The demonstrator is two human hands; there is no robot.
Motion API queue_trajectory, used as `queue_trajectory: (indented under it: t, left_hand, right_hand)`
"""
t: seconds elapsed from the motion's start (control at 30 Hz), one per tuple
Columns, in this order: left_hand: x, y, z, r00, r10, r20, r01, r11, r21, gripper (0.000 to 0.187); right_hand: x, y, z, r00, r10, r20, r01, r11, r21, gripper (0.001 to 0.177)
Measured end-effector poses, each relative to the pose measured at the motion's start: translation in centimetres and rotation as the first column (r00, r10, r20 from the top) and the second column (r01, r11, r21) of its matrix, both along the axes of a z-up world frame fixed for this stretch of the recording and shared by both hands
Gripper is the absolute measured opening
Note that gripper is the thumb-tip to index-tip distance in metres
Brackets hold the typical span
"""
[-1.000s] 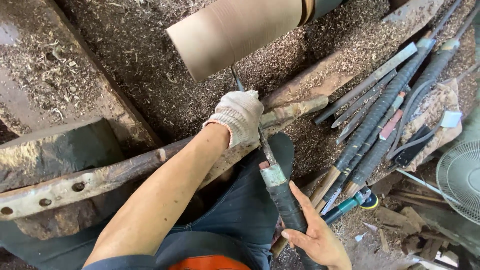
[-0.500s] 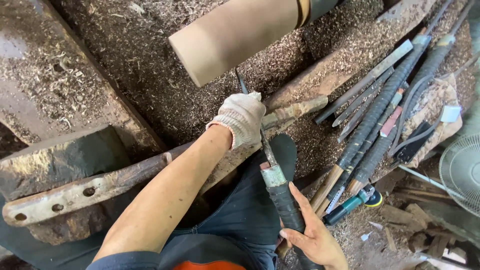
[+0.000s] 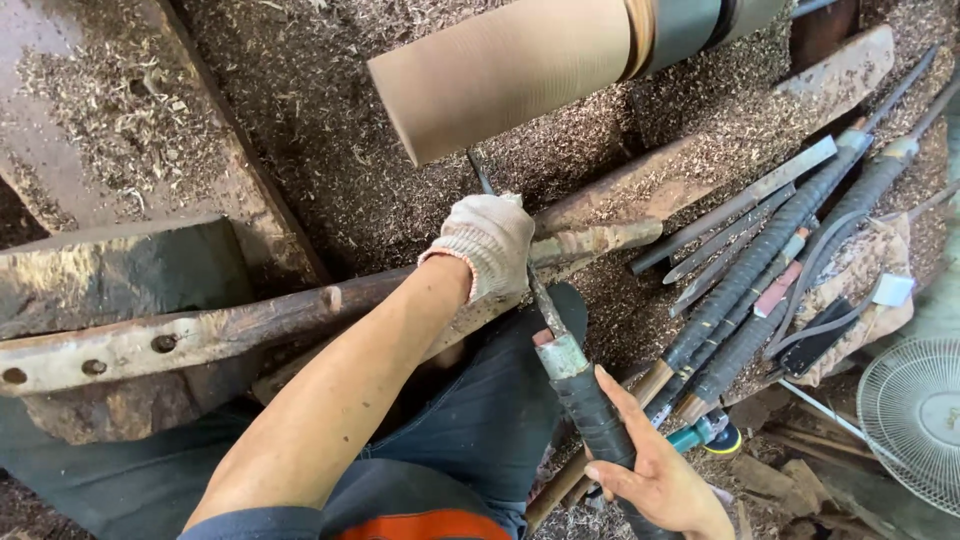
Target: The person sits at a wood lathe and shapes a spinning wooden blank with a handheld chisel, cutting the profile of a vessel. They occasionally hold a ruler against the rotating workpiece to check dimensions, then resume cutting with the chisel.
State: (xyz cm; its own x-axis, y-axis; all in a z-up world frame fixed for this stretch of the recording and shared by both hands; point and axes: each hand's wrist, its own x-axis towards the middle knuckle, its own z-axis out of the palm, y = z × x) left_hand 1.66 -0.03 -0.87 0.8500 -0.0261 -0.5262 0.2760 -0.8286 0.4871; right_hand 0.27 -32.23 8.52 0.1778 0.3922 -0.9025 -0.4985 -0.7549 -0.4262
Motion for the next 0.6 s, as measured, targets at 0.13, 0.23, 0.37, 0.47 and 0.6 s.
queue_trajectory:
  t: [0.13,0.23,0.37,0.47,0.6]
  left_hand:
    - [0.6,0.2,0.6,0.997,-0.058,-0.059,0.058,0.998,-0.01,0.034]
    - [0.7,0.3,0.5,0.991,-0.114,-0.074,0.114,0.993,-0.008,0.034]
    - [0.6,0.5,0.6,0.991,-0.13,-0.026,0.129,0.991,-0.026,0.035]
    - [0.7,0.3,-0.3,0.985,-0.172,0.033,0.171,0.985,0.019,0.037]
    - [1.4,0.1,-0.7,0.983,-0.172,0.061,0.172,0.985,0.004,0.041]
  right_hand:
    - [-1.4,1.8,0.7,0.997,-0.043,0.056,0.047,0.997,-0.064,0.111]
    - [-3.1,1.1,-0.1,0.993,-0.099,0.06,0.099,0.995,0.003,0.11]
    - [-5.2,1.9,-0.3,0.982,-0.183,0.056,0.176,0.977,0.118,0.104]
    - [-6.5,1.6,-1.1,0.968,-0.248,0.044,0.239,0.96,0.147,0.109]
    - [-6.7,1.9,-0.7,0.96,-0.275,0.047,0.267,0.954,0.134,0.109]
